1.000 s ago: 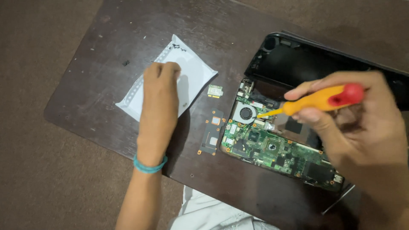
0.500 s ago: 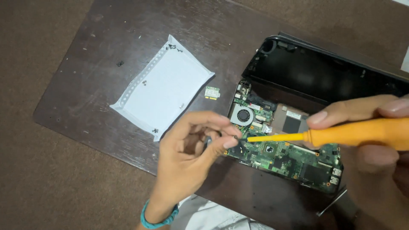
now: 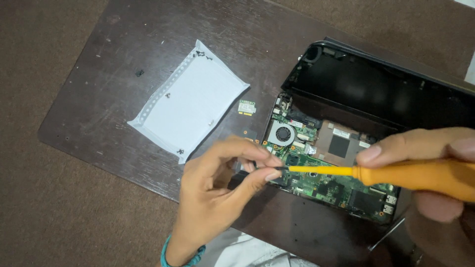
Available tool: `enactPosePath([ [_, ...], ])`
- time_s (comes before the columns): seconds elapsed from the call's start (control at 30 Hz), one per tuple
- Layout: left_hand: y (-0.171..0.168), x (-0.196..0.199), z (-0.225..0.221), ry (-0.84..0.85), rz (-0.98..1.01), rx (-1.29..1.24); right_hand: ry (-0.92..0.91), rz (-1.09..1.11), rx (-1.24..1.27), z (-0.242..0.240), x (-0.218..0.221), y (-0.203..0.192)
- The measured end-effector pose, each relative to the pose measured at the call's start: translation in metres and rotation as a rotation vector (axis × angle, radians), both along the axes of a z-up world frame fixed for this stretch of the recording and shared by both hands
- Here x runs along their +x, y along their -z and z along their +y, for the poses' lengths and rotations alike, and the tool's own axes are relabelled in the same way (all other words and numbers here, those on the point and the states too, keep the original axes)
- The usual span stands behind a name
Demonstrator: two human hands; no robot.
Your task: Removing screws from a laptop motherboard and detaching a small internal component using a screwdriver.
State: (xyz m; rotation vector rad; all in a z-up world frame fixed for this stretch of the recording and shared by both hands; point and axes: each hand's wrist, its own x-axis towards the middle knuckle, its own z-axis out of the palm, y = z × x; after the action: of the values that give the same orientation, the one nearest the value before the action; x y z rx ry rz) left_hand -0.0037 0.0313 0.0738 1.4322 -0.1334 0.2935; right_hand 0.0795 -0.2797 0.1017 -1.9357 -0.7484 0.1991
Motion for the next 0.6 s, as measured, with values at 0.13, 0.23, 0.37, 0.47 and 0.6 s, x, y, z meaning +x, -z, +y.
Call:
enactPosePath([
  [0.13,-0.001,0.003,0.001,-0.017,-0.027,0.143,0.061,-0.089,-0.026,0.036,-0.035,-0.02],
  [0.23,0.002,0.004,0.0,-0.028,-0.025,0.134,0.221,-0.285,-0.183,0.066,-0.043,-0.028],
  [0.37,0.006,0.011,-0.002,-0.002,-0.058,0.206,0.277,-0.324,-0.05,0.075,-0.04,-0.01],
  [0.47,0.01,0.015,0.001,0.053,-0.075,0.309,0.338,-0.343,-0.018,0.082,-0.035,-0.01],
  [0.6,0.019,0.024,0.0,0.069,0.016,0.521,0.361,-0.377,-0.16,0.079,-0.019,0.007],
])
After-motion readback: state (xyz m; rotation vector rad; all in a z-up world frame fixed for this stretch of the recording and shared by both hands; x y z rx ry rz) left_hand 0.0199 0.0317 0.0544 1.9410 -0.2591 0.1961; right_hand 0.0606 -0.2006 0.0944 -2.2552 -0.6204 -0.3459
